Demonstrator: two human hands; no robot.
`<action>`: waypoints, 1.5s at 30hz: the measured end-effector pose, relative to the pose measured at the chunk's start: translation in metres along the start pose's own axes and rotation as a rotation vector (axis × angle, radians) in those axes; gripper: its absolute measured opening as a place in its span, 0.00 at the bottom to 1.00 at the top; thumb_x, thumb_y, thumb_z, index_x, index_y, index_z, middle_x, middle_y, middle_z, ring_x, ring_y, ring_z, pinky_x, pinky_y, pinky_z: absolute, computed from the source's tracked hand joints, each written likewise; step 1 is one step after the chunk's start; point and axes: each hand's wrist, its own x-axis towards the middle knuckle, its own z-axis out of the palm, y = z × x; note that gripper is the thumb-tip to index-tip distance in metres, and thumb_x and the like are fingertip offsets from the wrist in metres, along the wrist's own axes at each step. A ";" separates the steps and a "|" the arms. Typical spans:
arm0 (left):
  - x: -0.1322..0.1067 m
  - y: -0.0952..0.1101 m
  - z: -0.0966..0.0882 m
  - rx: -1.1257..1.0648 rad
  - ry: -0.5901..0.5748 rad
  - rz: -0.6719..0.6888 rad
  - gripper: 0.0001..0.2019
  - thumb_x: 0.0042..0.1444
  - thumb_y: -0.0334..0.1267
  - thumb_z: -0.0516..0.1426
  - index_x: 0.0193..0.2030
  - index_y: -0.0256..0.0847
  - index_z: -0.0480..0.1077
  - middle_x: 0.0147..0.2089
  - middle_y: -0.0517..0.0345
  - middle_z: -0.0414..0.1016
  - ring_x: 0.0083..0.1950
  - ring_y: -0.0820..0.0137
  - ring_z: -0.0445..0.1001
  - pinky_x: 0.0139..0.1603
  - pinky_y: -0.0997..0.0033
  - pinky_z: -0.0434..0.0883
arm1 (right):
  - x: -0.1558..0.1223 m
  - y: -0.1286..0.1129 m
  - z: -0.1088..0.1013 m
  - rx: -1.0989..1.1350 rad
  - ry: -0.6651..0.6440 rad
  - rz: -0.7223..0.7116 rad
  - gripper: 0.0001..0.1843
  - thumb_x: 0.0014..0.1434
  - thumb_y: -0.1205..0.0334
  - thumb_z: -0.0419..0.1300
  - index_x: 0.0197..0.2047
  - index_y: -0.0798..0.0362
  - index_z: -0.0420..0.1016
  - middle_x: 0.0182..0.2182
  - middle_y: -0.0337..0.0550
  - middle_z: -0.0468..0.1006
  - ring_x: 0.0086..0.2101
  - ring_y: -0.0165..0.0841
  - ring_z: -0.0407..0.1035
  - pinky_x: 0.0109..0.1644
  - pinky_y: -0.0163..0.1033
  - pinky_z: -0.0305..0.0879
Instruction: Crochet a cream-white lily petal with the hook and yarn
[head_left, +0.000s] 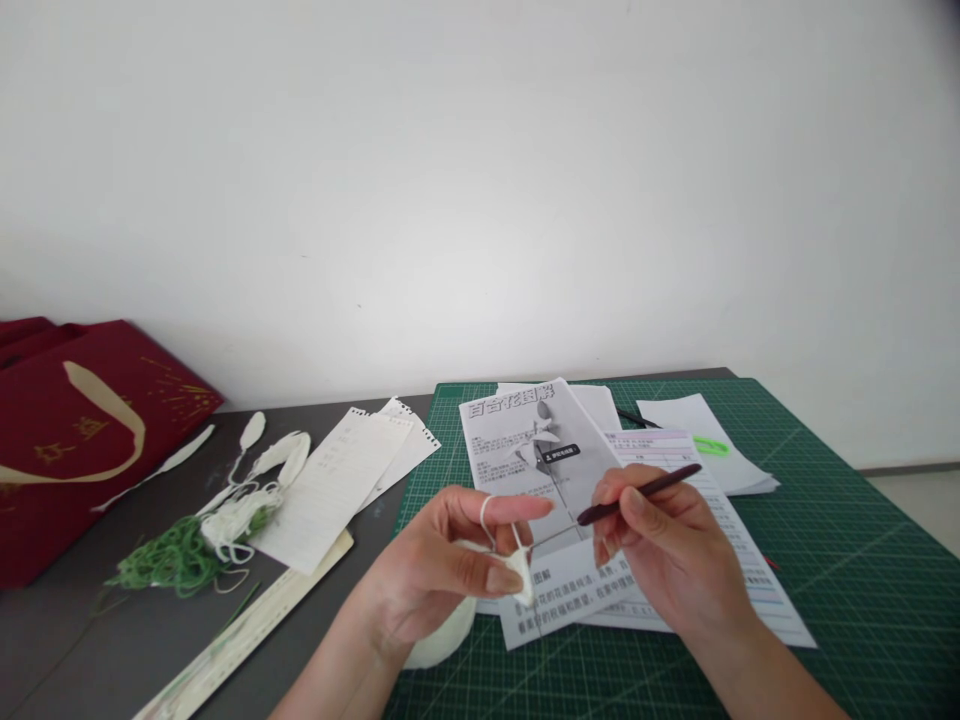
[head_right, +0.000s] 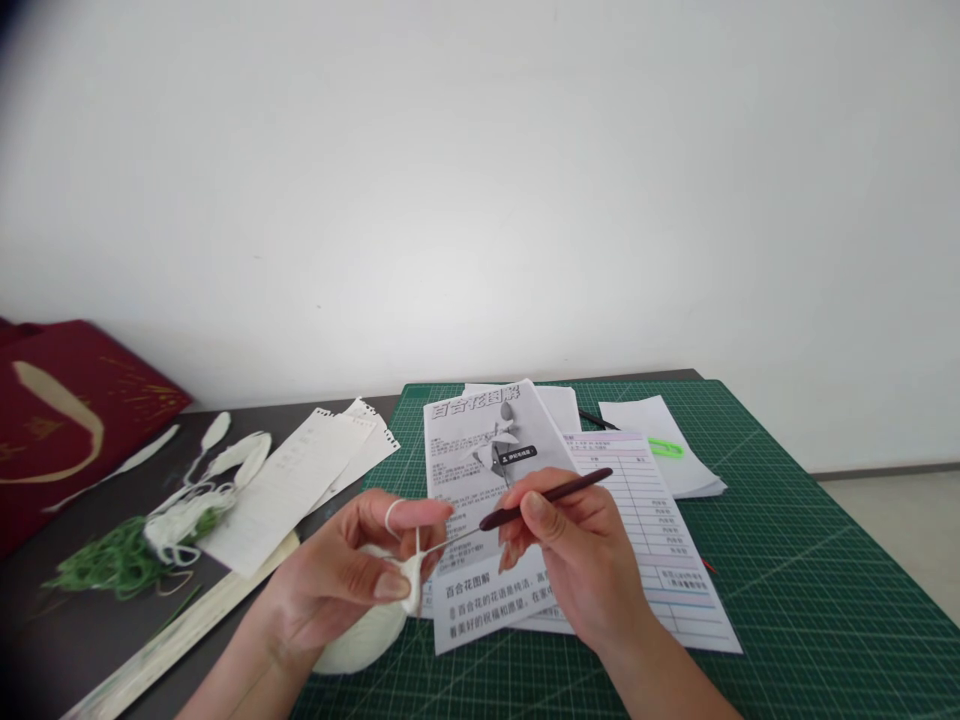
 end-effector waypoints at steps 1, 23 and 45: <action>0.000 0.000 0.000 0.031 -0.013 0.007 0.19 0.32 0.32 0.71 0.36 0.45 0.82 0.24 0.62 0.72 0.27 0.72 0.69 0.33 0.70 0.64 | 0.001 0.001 0.000 0.030 0.014 0.037 0.06 0.54 0.61 0.67 0.31 0.55 0.82 0.20 0.39 0.79 0.19 0.25 0.72 0.23 0.26 0.71; 0.016 -0.019 0.017 0.196 0.256 0.186 0.24 0.43 0.36 0.69 0.50 0.53 0.76 0.27 0.64 0.70 0.32 0.72 0.69 0.40 0.68 0.65 | -0.003 0.031 0.018 -0.138 0.157 0.018 0.08 0.55 0.55 0.66 0.36 0.48 0.80 0.29 0.38 0.80 0.27 0.28 0.72 0.29 0.32 0.73; 0.009 -0.005 0.013 0.324 0.214 0.107 0.23 0.42 0.36 0.69 0.49 0.42 0.78 0.21 0.66 0.69 0.23 0.76 0.64 0.27 0.73 0.63 | 0.004 0.023 0.013 -0.185 0.203 0.085 0.10 0.40 0.68 0.75 0.27 0.51 0.81 0.21 0.35 0.80 0.20 0.27 0.72 0.25 0.31 0.71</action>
